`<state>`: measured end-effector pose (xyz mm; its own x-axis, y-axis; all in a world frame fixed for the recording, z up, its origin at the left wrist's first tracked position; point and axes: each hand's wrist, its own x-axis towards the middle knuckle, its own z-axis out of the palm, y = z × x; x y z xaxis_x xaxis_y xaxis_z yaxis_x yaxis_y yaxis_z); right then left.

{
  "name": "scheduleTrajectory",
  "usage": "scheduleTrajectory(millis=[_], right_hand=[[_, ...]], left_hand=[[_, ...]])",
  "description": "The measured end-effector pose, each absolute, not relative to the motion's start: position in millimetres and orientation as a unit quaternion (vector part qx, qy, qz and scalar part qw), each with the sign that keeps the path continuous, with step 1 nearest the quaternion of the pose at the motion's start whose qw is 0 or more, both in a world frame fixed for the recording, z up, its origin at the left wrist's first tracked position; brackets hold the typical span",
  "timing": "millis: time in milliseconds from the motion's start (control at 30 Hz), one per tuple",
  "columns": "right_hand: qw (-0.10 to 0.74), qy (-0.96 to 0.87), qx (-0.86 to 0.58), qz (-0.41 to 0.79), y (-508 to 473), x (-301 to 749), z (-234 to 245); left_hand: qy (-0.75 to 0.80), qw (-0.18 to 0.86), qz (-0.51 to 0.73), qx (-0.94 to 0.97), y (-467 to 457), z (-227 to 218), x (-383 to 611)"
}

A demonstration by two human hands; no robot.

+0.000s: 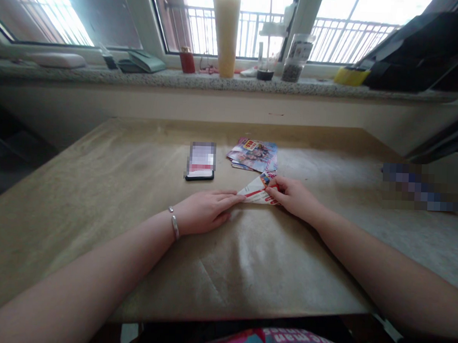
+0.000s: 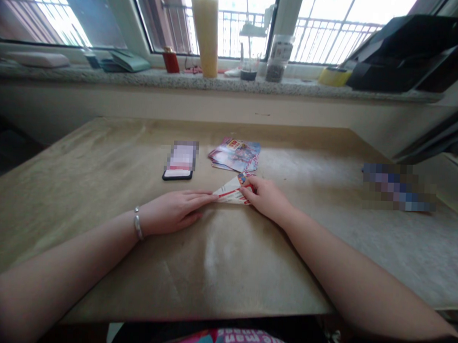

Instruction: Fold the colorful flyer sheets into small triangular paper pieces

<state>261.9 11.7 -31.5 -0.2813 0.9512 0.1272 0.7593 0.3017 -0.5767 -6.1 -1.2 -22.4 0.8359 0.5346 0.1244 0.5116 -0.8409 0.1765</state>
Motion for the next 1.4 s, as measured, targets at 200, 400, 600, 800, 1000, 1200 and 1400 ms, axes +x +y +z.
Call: scheduleTrajectory(millis=[200, 400, 600, 800, 1000, 1200, 1400], right_hand=[[0.205, -0.781, -0.566, 0.164, 13.1, 263.9, -32.0], [0.187, -0.812, -0.541, 0.113, 13.7, 262.1, -32.2], [0.171, -0.822, -0.533, 0.105, 16.1, 261.5, -31.8], [0.172, -0.832, -0.518, 0.102, 16.9, 262.2, -32.2], [0.152, -0.828, -0.532, 0.089, 16.5, 263.9, -30.4], [0.118, -0.827, -0.549, 0.038, 15.5, 263.8, -27.5], [0.115, -0.835, -0.535, -0.066, 10.8, 259.0, -26.6]], left_hand=[[0.245, 0.070, 0.091, 0.963, -2.8, -22.2, -2.3], [0.239, 0.053, 0.105, 0.964, -0.4, -26.1, -1.6], [0.235, 0.045, 0.116, 0.964, 0.5, -26.8, -0.9], [0.235, 0.038, 0.126, 0.963, 0.7, -27.1, -1.5], [0.229, 0.052, 0.098, 0.967, -3.3, -21.6, -0.6], [0.224, 0.054, 0.098, 0.968, -3.9, -20.3, -1.3], [0.215, 0.059, 0.109, 0.969, -1.3, -21.2, -1.9]])
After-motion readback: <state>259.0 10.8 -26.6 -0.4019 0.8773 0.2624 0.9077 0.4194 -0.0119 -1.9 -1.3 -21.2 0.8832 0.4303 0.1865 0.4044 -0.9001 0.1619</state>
